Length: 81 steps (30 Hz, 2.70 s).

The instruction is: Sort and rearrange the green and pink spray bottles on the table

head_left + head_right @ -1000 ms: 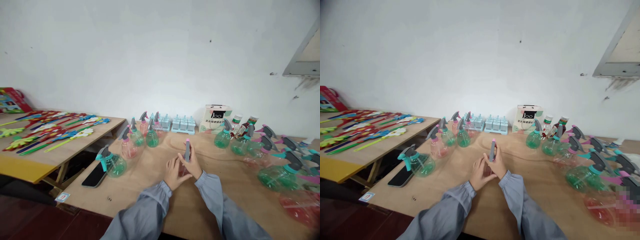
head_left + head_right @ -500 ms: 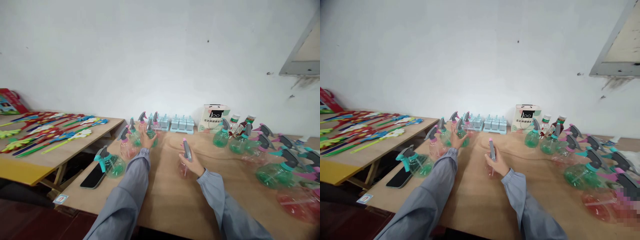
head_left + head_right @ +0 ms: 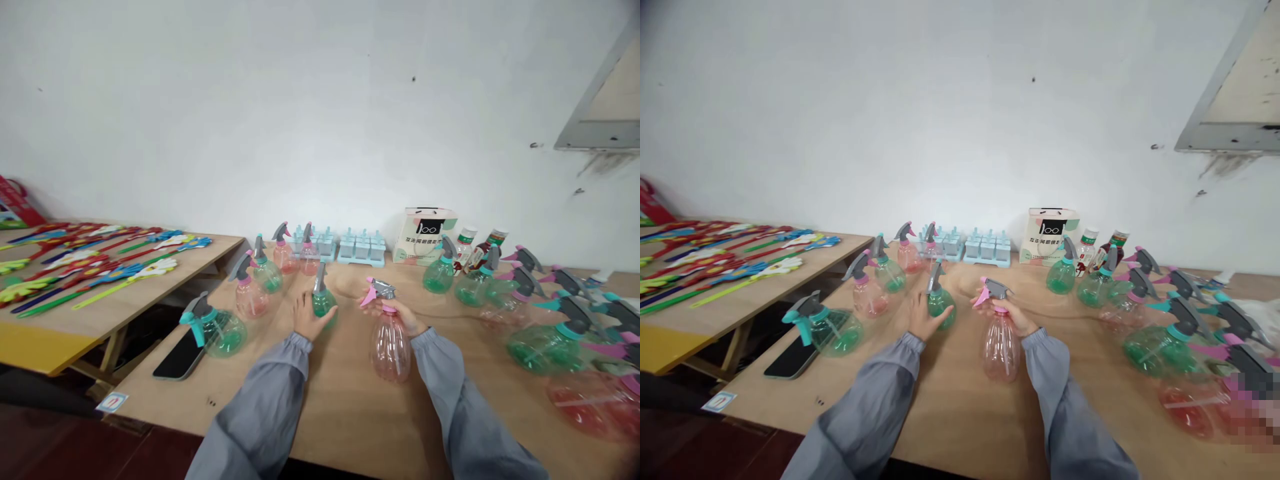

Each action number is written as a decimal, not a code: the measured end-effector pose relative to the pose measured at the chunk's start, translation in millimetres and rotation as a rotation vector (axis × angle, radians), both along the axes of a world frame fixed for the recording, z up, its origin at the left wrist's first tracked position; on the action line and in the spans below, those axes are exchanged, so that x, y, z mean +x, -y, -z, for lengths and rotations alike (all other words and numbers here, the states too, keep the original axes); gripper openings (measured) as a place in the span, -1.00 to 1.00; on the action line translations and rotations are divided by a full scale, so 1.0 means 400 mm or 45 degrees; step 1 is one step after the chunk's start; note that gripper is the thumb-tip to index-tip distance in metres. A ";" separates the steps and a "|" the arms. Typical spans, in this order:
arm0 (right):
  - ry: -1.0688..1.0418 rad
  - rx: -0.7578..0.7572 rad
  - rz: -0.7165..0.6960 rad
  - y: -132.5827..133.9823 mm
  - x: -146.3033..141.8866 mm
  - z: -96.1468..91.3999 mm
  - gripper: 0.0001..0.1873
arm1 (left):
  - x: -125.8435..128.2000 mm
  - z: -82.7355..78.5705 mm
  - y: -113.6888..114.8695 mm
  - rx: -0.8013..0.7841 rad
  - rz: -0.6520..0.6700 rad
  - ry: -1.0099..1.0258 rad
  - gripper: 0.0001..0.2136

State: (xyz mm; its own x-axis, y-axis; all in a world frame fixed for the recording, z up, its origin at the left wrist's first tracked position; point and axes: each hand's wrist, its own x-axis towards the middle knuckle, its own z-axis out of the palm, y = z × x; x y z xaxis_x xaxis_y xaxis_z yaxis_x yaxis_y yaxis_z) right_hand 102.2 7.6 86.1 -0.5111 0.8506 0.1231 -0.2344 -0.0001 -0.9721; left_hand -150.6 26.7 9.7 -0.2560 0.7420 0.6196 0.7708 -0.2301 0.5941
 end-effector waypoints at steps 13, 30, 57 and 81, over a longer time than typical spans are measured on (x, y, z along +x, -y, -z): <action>0.024 -0.081 -0.007 -0.010 -0.022 0.021 -0.52 | -0.013 0.011 0.045 -0.016 0.379 0.141 -0.25; 0.024 -0.051 0.109 -0.004 -0.030 0.026 -0.45 | -0.015 0.007 0.047 -0.060 0.332 0.121 -0.27; 0.019 -0.139 0.093 -0.013 -0.023 0.039 -0.50 | -0.031 0.006 0.042 -0.097 0.411 0.065 -0.21; 0.037 -0.074 0.402 -0.034 -0.018 0.068 -0.62 | -0.039 0.006 0.038 -0.154 0.422 0.038 -0.19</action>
